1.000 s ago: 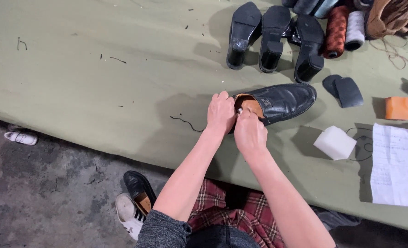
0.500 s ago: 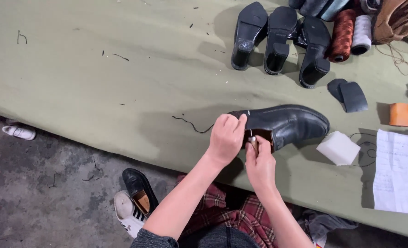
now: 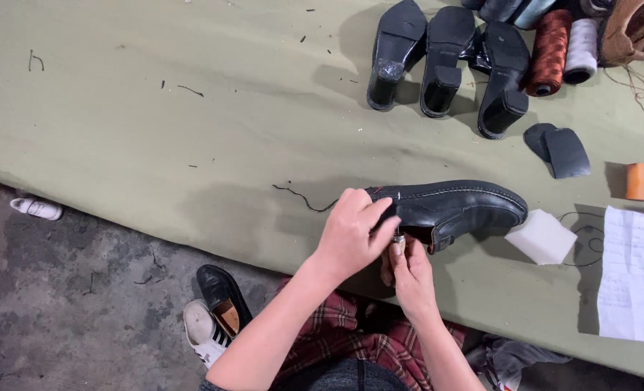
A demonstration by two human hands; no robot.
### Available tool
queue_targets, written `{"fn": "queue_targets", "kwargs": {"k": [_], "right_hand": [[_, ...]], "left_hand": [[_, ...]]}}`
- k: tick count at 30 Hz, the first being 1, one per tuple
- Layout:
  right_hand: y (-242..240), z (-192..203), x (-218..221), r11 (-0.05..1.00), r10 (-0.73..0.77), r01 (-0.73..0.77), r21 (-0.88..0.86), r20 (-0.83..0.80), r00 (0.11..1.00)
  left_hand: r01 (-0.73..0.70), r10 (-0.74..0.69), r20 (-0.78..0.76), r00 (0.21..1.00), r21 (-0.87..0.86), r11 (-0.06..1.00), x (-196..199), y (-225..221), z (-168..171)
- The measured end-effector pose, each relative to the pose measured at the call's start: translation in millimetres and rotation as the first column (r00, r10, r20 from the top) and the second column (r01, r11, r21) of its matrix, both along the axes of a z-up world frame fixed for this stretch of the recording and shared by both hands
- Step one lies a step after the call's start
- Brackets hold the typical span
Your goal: Hand-sewing the sole of a black leather shoe using a stitching awl and thread at a repair bench.
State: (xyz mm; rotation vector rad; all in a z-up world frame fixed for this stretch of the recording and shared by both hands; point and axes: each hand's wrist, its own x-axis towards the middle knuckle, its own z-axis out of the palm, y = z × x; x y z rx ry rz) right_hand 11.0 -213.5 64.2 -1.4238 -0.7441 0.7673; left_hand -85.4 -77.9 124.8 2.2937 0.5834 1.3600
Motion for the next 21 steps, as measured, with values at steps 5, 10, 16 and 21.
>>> {"fn": "queue_targets", "kwargs": {"k": [5,10,16,21], "right_hand": [[-4.4,3.4,7.2,0.998,0.02,-0.014,-0.056,0.107,0.994],[-3.2,37.8,-0.5,0.938,0.071,0.001,-0.346,0.193,0.979],[-2.9,40.7,0.2,0.954,0.084,-0.02,-0.298,0.204,0.975],[-5.4,43.4,0.3,0.937,0.097,-0.022,-0.347,0.202,0.975]], "left_hand": [[0.088,-0.11,-0.113,0.988,-0.184,0.979,-6.6,15.2,4.6],[0.095,-0.199,-0.273,0.941,-0.353,0.931,3.9,27.1,25.3],[-0.002,-0.237,-0.394,0.888,-0.518,0.855,11.6,43.3,44.5],[0.005,-0.23,-0.372,0.899,-0.518,0.855,31.3,49.5,38.4]]}}
